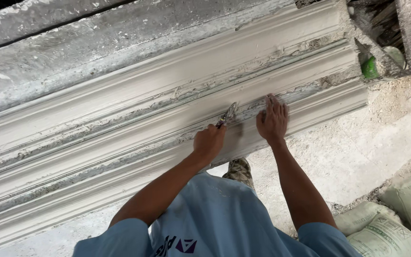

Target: The person uses a small putty knife to scrape excess plaster residue from the grooves of decorative cornice moldings laid on a workbench, working along the lengths of several moldings and steadying each piece with the other hand.

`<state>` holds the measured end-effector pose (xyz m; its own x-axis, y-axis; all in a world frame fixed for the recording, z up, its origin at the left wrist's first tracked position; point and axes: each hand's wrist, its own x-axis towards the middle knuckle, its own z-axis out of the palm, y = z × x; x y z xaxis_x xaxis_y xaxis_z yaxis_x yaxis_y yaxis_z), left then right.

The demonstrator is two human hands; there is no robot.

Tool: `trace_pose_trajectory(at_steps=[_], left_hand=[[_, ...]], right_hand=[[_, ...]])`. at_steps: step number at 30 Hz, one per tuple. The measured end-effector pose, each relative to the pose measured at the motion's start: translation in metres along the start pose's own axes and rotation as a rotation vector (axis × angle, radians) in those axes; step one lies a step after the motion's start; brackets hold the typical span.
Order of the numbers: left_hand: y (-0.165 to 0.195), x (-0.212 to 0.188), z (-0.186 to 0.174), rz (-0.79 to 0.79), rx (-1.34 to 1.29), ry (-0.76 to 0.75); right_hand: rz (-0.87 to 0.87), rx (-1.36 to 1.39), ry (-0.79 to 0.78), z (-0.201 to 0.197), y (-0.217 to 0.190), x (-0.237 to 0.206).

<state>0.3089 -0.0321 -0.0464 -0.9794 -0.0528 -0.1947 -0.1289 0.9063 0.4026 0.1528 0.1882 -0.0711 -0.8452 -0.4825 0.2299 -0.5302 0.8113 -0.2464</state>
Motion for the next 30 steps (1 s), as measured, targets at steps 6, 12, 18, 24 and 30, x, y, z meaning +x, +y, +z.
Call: trace_pose_trajectory(at_steps=[6, 12, 18, 24, 30], left_hand=[[0.014, 0.016, 0.021, -0.069, 0.031, -0.027], [0.021, 0.032, 0.019, -0.011, 0.073, 0.133], [0.055, 0.062, 0.023, -0.03, 0.147, 0.003], [0.077, 0.07, 0.029, -0.072, 0.138, 0.055], [0.112, 0.107, 0.048, -0.129, 0.044, -0.07]], right_hand=[[-0.016, 0.008, -0.008, -0.001, 0.003, 0.003], [-0.118, 0.165, -0.098, -0.005, 0.041, 0.003], [-0.146, 0.117, -0.076, -0.035, 0.195, 0.034], [-0.077, 0.018, 0.002, -0.068, 0.291, 0.072], [0.045, 0.01, -0.027, -0.06, 0.302, 0.094]])
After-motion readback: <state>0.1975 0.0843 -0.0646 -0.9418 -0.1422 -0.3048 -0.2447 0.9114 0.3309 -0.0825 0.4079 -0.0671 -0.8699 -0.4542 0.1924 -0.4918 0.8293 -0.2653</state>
